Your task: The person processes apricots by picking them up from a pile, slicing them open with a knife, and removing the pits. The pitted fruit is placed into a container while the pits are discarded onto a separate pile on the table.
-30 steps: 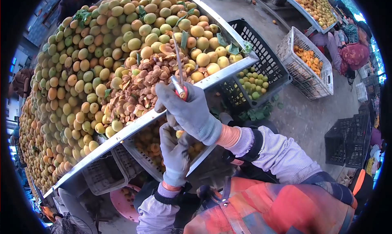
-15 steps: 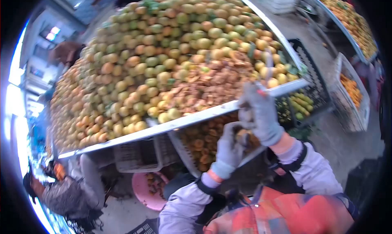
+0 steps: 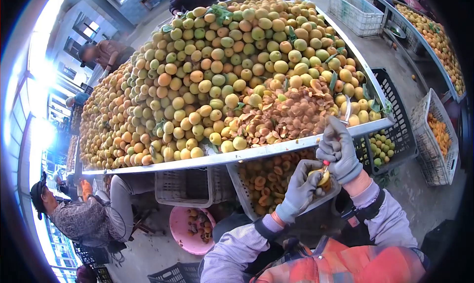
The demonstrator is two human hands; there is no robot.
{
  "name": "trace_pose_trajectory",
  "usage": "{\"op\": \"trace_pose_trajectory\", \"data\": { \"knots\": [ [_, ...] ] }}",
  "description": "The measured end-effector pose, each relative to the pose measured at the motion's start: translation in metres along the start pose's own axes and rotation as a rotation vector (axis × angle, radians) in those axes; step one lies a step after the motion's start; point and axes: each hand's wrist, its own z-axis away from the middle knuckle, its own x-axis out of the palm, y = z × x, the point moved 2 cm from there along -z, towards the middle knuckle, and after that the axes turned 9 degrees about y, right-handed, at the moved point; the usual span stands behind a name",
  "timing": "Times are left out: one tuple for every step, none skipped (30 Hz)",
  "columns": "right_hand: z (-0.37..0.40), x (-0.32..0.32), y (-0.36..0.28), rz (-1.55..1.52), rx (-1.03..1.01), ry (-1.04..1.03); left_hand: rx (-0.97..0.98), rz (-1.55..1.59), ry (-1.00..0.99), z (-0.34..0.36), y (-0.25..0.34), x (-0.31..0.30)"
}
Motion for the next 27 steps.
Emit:
{"op": "trace_pose_trajectory", "data": {
  "knots": [
    [0.002,0.004,0.002,0.020,-0.044,0.029,-0.007,0.005,0.018,0.001,0.001,0.001],
    [0.004,0.008,0.003,0.040,-0.089,0.059,-0.003,0.008,0.019,0.002,0.001,0.002],
    [0.009,0.017,0.004,0.091,-0.149,0.087,0.062,-0.086,0.094,0.002,0.000,0.002],
    [0.010,0.021,0.005,0.095,-0.150,0.085,0.128,-0.181,0.168,0.002,0.001,0.002],
    [0.010,0.025,0.005,0.098,-0.160,0.043,0.127,-0.179,0.169,0.002,0.003,0.003],
    [0.011,0.028,0.007,0.100,-0.171,0.002,0.053,-0.076,0.246,0.002,0.004,0.003],
    [0.008,0.030,0.013,0.087,-0.192,0.028,-0.023,0.029,0.323,0.003,0.006,0.004],
    [0.004,0.030,0.016,0.076,-0.162,0.001,-0.024,0.032,0.322,0.003,0.011,0.005],
    [0.005,0.033,0.017,0.083,-0.165,0.004,-0.156,0.073,0.373,0.004,0.017,0.005],
    [0.005,0.036,0.019,0.092,-0.166,0.007,-0.287,0.117,0.423,0.007,0.022,0.003],
    [0.004,0.039,0.021,0.096,-0.162,0.008,-0.294,0.168,0.391,0.010,0.025,0.003],
    [0.002,0.041,0.022,0.087,-0.164,-0.007,-0.296,0.173,0.393,0.010,0.026,0.000],
    [0.000,0.042,0.023,0.077,-0.166,-0.021,-0.318,0.216,0.369,0.008,0.027,-0.002],
    [-0.003,0.042,0.024,0.081,-0.166,-0.019,-0.339,0.260,0.343,0.007,0.030,-0.003],
    [-0.006,0.041,0.026,0.067,-0.151,-0.026,-0.363,0.328,0.340,0.007,0.033,-0.002],
    [-0.010,0.039,0.028,0.052,-0.138,-0.032,-0.364,0.331,0.340,0.006,0.033,-0.003],
    [-0.016,0.036,0.030,0.006,-0.085,-0.026,-0.364,0.347,0.340,0.005,0.033,-0.006],
    [-0.018,0.035,0.031,0.010,-0.081,-0.023,-0.363,0.365,0.343,0.005,0.032,-0.007],
    [-0.020,0.035,0.032,-0.007,-0.076,-0.025,-0.330,0.379,0.342,0.005,0.034,-0.006],
    [-0.022,0.035,0.032,-0.023,-0.070,-0.028,-0.333,0.384,0.345,0.005,0.034,-0.006],
    [-0.024,0.035,0.033,-0.050,-0.060,-0.051,-0.312,0.428,0.310,0.004,0.033,-0.006],
    [-0.024,0.037,0.033,-0.047,-0.056,-0.048,-0.293,0.470,0.275,0.002,0.033,-0.007],
    [-0.023,0.041,0.032,-0.074,-0.041,-0.040,-0.301,0.512,0.237,0.000,0.031,-0.010],
    [-0.022,0.043,0.031,-0.104,-0.027,-0.032,-0.305,0.511,0.238,0.000,0.031,-0.011],
    [-0.025,0.042,0.032,-0.166,0.035,-0.059,-0.293,0.561,0.234,-0.001,0.032,-0.010],
    [-0.026,0.042,0.032,-0.170,0.044,-0.117,-0.280,0.610,0.229,-0.002,0.033,-0.010],
    [-0.028,0.041,0.033,-0.169,0.026,-0.102,-0.256,0.584,0.240,-0.001,0.035,-0.009]
  ]
}}
